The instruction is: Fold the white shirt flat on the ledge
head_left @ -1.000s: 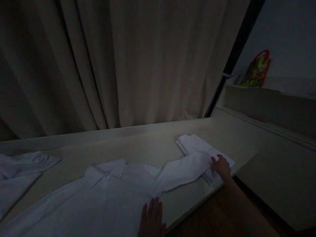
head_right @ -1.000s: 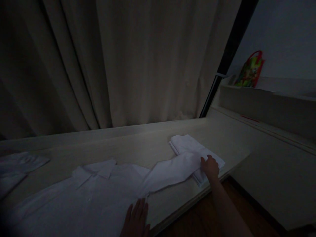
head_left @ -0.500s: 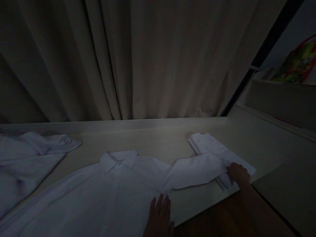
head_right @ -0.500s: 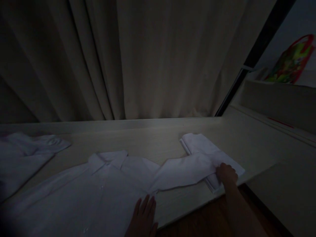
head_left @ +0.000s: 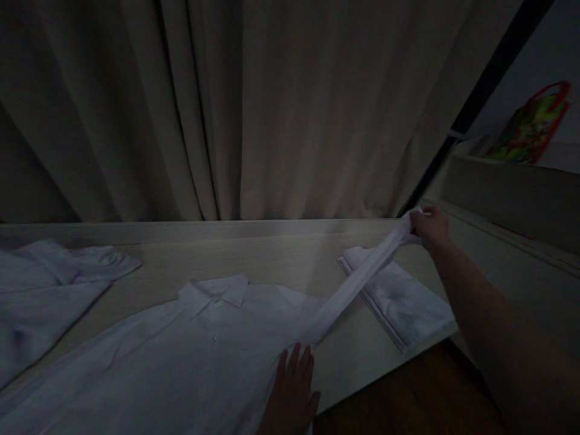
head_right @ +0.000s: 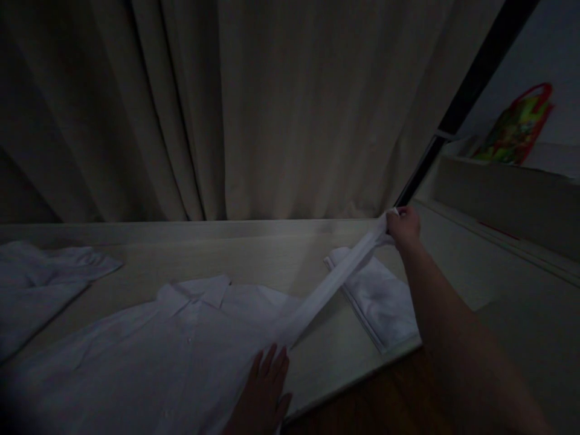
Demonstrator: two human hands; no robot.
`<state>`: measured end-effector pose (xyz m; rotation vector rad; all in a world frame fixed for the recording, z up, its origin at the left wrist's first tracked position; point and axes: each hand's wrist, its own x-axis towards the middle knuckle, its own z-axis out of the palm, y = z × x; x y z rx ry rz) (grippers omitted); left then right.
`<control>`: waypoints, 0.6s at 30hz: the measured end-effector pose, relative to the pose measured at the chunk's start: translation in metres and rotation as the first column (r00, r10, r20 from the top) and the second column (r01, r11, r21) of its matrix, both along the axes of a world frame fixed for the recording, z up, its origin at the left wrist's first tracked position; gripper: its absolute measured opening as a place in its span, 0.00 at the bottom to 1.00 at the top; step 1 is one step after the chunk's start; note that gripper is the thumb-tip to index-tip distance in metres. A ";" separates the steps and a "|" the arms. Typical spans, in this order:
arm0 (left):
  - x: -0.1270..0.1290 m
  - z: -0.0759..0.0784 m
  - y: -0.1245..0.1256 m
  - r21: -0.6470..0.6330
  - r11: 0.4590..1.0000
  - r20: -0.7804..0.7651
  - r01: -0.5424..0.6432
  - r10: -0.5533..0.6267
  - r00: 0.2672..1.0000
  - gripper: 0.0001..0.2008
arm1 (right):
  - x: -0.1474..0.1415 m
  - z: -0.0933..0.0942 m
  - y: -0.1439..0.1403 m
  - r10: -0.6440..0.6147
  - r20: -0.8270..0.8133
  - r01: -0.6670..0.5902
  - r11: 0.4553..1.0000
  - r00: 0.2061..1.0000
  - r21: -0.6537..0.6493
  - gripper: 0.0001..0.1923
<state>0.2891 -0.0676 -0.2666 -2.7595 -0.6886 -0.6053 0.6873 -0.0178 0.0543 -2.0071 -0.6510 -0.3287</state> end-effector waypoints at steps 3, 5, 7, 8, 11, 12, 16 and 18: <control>0.010 0.004 0.011 -0.087 0.996 -0.007 0.005 -0.006 1.000 0.27 | -0.039 0.037 0.038 0.106 -0.008 -0.103 0.982 0.994 0.158 0.11; 0.014 0.005 0.017 -0.167 0.986 -0.017 0.003 -0.006 1.000 0.26 | -0.069 0.054 0.056 0.223 -0.011 -0.212 0.939 0.975 0.271 0.08; 0.016 0.007 0.021 -0.250 0.968 -0.032 0.000 -0.008 0.999 0.26 | -0.094 0.067 0.067 0.324 0.007 -0.309 0.897 0.946 0.315 0.07; 0.017 0.008 0.023 -0.287 0.958 -0.036 0.000 -0.011 0.999 0.26 | -0.105 0.072 0.071 0.361 0.021 -0.348 0.882 0.932 0.318 0.07; 0.018 0.011 0.027 -0.372 0.928 -0.036 0.010 -0.025 0.999 0.26 | -0.126 0.086 0.075 0.427 0.059 -0.421 0.843 0.902 0.334 0.08; 0.018 0.011 0.028 -0.391 0.920 -0.033 0.018 -0.033 0.999 0.26 | -0.131 0.089 0.074 0.436 0.072 -0.433 0.836 0.897 0.336 0.08; 0.018 0.013 0.031 -0.426 0.904 -0.018 0.037 -0.049 0.999 0.26 | -0.144 0.099 0.067 0.459 0.122 -0.473 0.827 0.880 0.304 0.08; 0.018 0.013 0.030 -0.432 0.901 -0.009 0.034 -0.042 0.999 0.25 | -0.149 0.100 0.062 0.473 0.124 -0.487 0.823 0.873 0.293 0.09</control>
